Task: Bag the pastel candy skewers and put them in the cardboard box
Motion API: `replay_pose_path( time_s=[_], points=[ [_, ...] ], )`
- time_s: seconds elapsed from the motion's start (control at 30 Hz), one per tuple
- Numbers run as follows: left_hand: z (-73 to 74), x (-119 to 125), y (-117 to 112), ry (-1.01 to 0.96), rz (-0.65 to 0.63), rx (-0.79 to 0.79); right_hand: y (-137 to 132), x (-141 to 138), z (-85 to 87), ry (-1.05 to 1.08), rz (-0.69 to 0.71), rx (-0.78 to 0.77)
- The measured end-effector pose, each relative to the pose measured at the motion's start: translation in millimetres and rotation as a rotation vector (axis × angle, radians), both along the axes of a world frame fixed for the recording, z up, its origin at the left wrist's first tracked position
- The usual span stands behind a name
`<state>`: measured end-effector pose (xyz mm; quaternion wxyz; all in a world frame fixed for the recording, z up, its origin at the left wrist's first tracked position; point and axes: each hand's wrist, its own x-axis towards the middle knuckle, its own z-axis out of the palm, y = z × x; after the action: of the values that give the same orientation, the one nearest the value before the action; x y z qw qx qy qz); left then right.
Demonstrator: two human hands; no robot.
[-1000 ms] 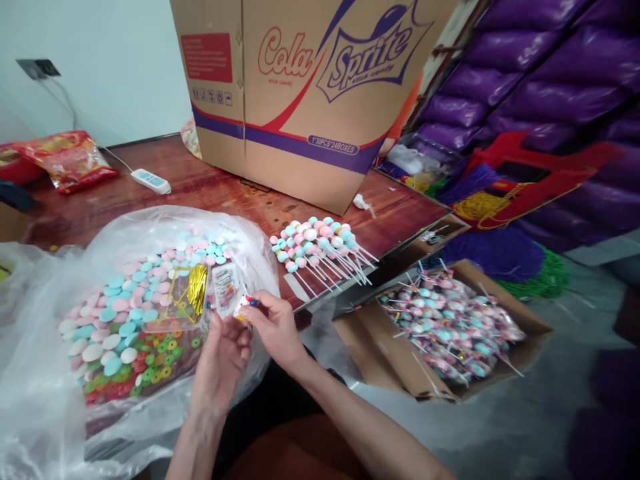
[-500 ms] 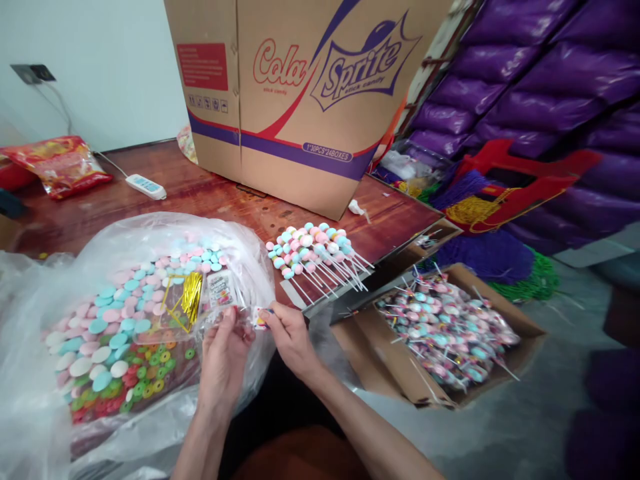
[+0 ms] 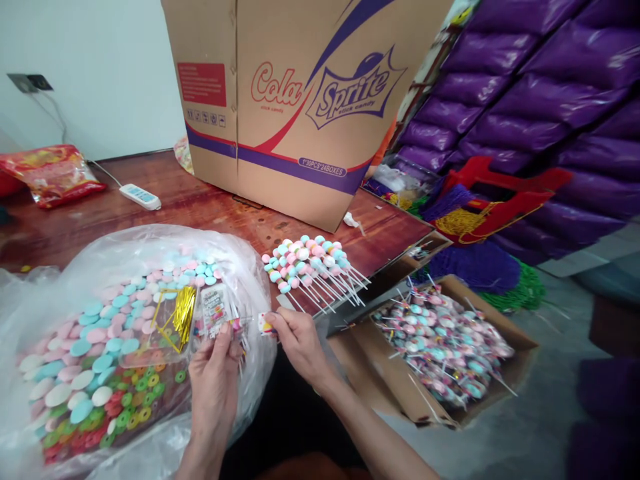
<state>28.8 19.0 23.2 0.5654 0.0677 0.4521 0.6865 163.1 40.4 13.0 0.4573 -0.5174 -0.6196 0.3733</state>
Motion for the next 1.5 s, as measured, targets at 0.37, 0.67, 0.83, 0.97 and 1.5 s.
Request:
replay_pose_path(
  time_s=[0.37,0.67,0.83,0.97,1.5],
  points=[
    [-4.3,-18,18,-0.038,0.093,-0.017,76,60,32.0,-1.144,-0.502,0.231],
    [-0.5,-23,21,-0.164,0.072,-0.117,60,75,9.9,-0.732,-0.59,0.333],
    [1.2,-25,25,-0.229,0.033,-0.162,5,65,20.0,-0.19,-0.384,0.263],
    [0.1,-24,25,-0.253,0.025,-0.173,-23,59,20.0,-0.121,-0.27,0.239],
    [-13.8,-27,17,0.062,-0.036,-0.02,-29,79,20.2,-0.336,-0.019,0.271]
  ],
)
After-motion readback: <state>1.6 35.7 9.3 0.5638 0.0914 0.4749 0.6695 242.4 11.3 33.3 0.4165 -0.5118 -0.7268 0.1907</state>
